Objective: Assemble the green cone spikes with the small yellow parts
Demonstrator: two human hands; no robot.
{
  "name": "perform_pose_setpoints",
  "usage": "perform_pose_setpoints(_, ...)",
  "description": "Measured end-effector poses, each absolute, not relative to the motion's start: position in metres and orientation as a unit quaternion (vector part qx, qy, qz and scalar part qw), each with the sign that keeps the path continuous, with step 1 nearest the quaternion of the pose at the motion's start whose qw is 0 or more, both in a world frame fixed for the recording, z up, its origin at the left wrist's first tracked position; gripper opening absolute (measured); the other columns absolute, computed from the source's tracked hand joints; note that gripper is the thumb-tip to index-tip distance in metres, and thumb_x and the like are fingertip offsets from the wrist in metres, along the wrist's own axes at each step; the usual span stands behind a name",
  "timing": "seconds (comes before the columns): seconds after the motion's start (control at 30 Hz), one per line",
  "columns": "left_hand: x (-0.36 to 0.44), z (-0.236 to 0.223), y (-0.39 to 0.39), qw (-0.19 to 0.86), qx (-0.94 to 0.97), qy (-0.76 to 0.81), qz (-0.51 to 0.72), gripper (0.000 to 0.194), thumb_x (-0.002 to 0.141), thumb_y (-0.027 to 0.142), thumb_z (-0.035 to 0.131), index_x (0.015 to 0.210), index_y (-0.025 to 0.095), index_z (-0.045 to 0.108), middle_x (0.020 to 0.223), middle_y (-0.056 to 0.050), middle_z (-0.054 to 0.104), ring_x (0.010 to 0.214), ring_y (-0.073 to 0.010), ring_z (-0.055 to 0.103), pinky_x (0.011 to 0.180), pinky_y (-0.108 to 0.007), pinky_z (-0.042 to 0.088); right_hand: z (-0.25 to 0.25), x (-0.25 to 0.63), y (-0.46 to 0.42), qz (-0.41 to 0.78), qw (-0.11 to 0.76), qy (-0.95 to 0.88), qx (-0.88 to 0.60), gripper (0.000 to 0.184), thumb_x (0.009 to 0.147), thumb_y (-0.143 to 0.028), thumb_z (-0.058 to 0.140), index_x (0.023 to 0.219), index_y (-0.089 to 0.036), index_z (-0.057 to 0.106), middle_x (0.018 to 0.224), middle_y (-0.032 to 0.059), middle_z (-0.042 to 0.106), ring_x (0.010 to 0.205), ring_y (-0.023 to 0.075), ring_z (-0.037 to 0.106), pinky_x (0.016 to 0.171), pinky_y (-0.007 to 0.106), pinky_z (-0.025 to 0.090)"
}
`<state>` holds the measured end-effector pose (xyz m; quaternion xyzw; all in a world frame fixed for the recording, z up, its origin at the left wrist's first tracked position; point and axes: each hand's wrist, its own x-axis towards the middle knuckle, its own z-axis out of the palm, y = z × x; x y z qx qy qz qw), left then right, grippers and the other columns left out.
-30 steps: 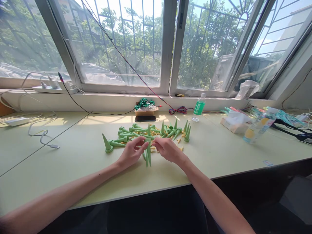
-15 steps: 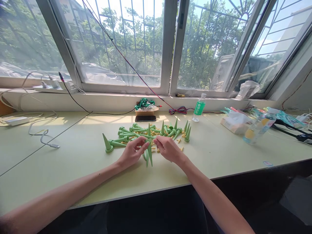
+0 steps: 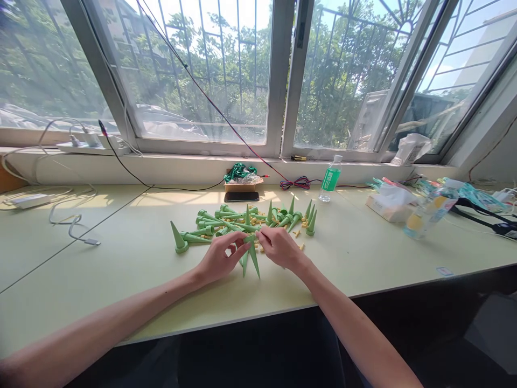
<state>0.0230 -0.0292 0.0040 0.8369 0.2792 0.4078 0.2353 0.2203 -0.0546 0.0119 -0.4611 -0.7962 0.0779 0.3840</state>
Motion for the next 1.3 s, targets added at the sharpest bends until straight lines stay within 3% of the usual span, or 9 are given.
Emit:
perform_pose_setpoints(0.2, 0.0230, 0.0047, -0.0253, 0.317, 0.789, 0.299, 0.433, 0.025, 0.091, 0.041, 0.056, 0.092, 0.017, 0.060, 0.070, -0.001, 0.057, 0.064, -0.0123, 0.054, 0.053, -0.020, 0.045, 0.0133, 0.2199, -0.0568, 0.125, 0.422, -0.782, -0.442, 0.018, 0.098, -0.033, 0.047, 0.103, -0.019, 0.057, 0.062, -0.0035, 0.052, 0.053, 0.0116, 0.045, 0.055, 0.023, 0.037)
perform_pose_setpoints(0.4, 0.0236, 0.0019, -0.0212, 0.392, 0.740, 0.300, 0.457, 0.029, 0.091, 0.045, 0.056, 0.096, 0.017, 0.059, 0.069, 0.001, 0.053, 0.060, -0.0115, 0.053, 0.049, -0.020, 0.041, 0.0104, 0.2214, -0.0542, 0.126, 0.420, -0.797, -0.416, 0.021, 0.094, -0.029, 0.054, 0.113, -0.020, 0.059, 0.077, 0.0016, 0.061, 0.064, 0.0142, 0.055, 0.063, 0.026, 0.046)
perform_pose_setpoints(0.67, 0.0220, 0.0023, -0.0230, 0.332, 0.774, 0.311, 0.441, 0.029, 0.091, 0.043, 0.056, 0.106, 0.018, 0.057, 0.075, -0.001, 0.056, 0.067, -0.0135, 0.059, 0.053, -0.020, 0.046, 0.0089, 0.2213, -0.0518, 0.122, 0.417, -0.799, -0.415, 0.015, 0.096, -0.030, 0.052, 0.101, -0.019, 0.059, 0.070, -0.0005, 0.057, 0.060, 0.0127, 0.048, 0.060, 0.024, 0.041)
perform_pose_setpoints(0.8, 0.0218, 0.0032, -0.0248, 0.292, 0.795, 0.302, 0.437, 0.029, 0.089, 0.041, 0.058, 0.108, 0.018, 0.055, 0.080, -0.002, 0.059, 0.066, -0.0126, 0.059, 0.054, -0.021, 0.050, 0.0123, 0.2202, -0.0551, 0.118, 0.394, -0.808, -0.422, 0.024, 0.099, -0.031, 0.044, 0.082, -0.018, 0.056, 0.064, -0.0019, 0.052, 0.057, 0.0115, 0.043, 0.057, 0.024, 0.036)
perform_pose_setpoints(1.03, 0.0213, 0.0039, -0.0277, 0.251, 0.816, 0.294, 0.429, 0.033, 0.087, 0.035, 0.061, 0.114, 0.018, 0.053, 0.082, -0.002, 0.058, 0.061, -0.0099, 0.056, 0.054, -0.021, 0.051, 0.0117, 0.2190, -0.0561, 0.102, 0.361, -0.817, -0.438, 0.029, 0.100, -0.028, 0.039, 0.072, -0.020, 0.043, 0.058, -0.0054, 0.038, 0.053, 0.0102, 0.031, 0.054, 0.024, 0.027)
perform_pose_setpoints(1.3, 0.0223, 0.0030, -0.0287, 0.268, 0.811, 0.284, 0.435, 0.034, 0.087, 0.034, 0.061, 0.117, 0.019, 0.054, 0.091, -0.004, 0.062, 0.063, -0.0104, 0.061, 0.053, -0.022, 0.054, 0.0095, 0.2211, -0.0549, 0.098, 0.352, -0.820, -0.441, 0.036, 0.101, -0.032, 0.035, 0.069, -0.019, 0.044, 0.059, -0.0035, 0.042, 0.052, 0.0101, 0.035, 0.054, 0.025, 0.029)
